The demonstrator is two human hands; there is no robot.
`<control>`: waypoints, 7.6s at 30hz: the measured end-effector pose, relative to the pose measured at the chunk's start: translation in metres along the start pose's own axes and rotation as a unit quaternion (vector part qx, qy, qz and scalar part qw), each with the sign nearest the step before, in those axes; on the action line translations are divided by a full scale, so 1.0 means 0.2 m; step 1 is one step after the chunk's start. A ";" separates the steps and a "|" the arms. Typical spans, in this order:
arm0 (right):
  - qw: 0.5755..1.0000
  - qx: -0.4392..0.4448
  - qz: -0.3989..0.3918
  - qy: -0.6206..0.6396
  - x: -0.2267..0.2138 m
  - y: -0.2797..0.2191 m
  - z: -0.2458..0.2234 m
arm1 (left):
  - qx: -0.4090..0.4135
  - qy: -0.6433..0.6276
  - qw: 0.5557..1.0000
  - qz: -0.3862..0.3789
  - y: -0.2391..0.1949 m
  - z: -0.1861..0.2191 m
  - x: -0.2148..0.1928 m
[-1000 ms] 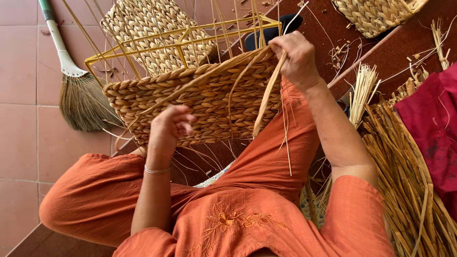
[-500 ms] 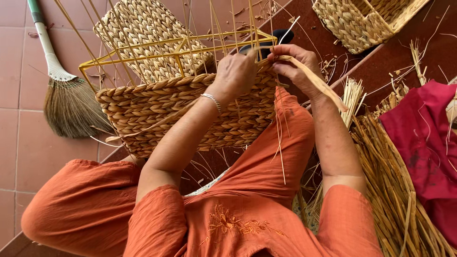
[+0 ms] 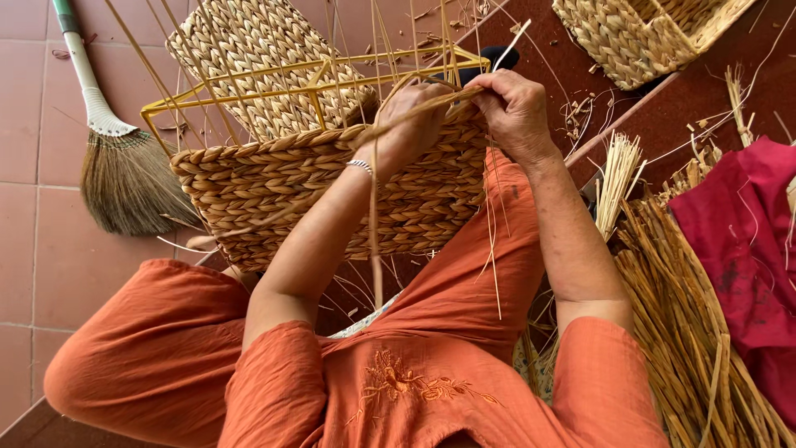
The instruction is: The person weaves a basket by hand, interlacing dried plant fibers through a metal frame. They repeatedly pull strands through the weave, tighten them, and adjust the basket's shape while seated on the floor.
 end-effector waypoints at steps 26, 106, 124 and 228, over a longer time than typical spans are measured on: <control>0.976 -0.133 -0.096 -0.141 0.04 0.00 -0.07 | 0.055 0.015 0.981 0.187 -0.24 0.05 -0.25; 0.997 -0.038 -0.030 -0.058 -0.02 -0.12 -0.08 | 0.062 -0.082 0.939 0.329 -0.19 0.19 -0.42; 0.949 -0.236 0.041 -0.206 0.16 0.02 -0.02 | 0.030 0.079 0.995 0.044 -0.53 0.12 -0.21; 0.994 0.004 -0.083 -0.067 0.28 0.11 -0.16 | -0.245 -0.742 0.609 0.137 -0.55 0.04 -0.34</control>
Point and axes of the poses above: each hand's wrist, its own y-axis towards the middle knuckle, its own x-axis out of the palm, z = x × y, the point moved 7 cm from there along y, towards the middle knuckle, and after that the axes turned 10 degrees about z, right-handed, at the moved point
